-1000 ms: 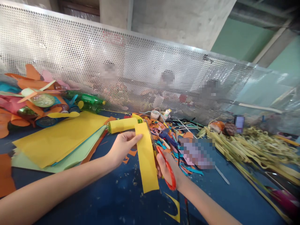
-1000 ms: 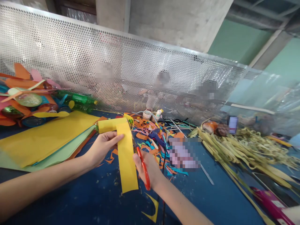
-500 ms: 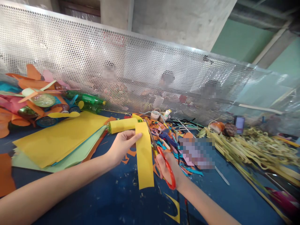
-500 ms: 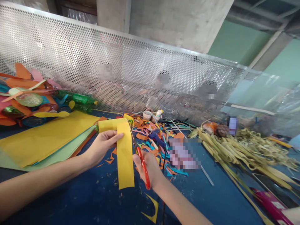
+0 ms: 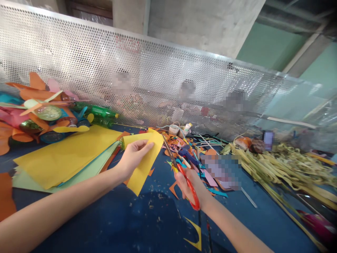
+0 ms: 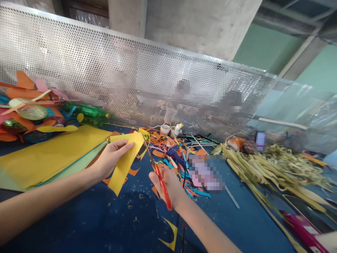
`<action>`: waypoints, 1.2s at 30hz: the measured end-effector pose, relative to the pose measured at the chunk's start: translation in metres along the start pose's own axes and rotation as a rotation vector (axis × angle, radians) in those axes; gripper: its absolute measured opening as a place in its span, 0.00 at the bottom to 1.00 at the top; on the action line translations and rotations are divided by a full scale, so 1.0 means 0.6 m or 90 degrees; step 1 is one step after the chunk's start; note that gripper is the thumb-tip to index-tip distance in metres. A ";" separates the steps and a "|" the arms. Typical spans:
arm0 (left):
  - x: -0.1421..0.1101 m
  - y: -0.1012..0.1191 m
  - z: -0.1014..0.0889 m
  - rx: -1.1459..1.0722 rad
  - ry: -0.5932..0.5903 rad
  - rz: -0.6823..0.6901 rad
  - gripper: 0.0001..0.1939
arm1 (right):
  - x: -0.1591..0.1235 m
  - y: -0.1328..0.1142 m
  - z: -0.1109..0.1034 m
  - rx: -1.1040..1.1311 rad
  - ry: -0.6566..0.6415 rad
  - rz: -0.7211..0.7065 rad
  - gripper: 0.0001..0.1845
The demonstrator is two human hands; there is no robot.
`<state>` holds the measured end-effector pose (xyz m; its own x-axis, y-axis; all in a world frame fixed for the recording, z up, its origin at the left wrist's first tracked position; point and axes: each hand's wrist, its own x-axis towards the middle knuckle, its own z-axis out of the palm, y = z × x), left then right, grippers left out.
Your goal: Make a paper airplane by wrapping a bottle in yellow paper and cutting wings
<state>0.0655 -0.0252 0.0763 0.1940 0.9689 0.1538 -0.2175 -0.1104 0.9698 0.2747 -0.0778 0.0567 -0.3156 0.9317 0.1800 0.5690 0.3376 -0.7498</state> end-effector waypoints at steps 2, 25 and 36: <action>0.005 0.000 -0.004 0.007 -0.005 -0.006 0.14 | 0.000 0.007 -0.001 0.039 -0.029 -0.005 0.27; 0.000 -0.002 0.002 0.120 -0.075 -0.032 0.15 | -0.009 0.001 -0.007 0.004 -0.042 -0.054 0.29; 0.010 0.006 -0.006 0.180 -0.102 -0.044 0.15 | -0.002 0.006 -0.001 0.053 -0.062 0.005 0.26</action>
<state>0.0623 -0.0188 0.0800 0.3524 0.9314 0.0915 0.0708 -0.1240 0.9898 0.2779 -0.0776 0.0543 -0.3857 0.9154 0.1152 0.5079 0.3149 -0.8018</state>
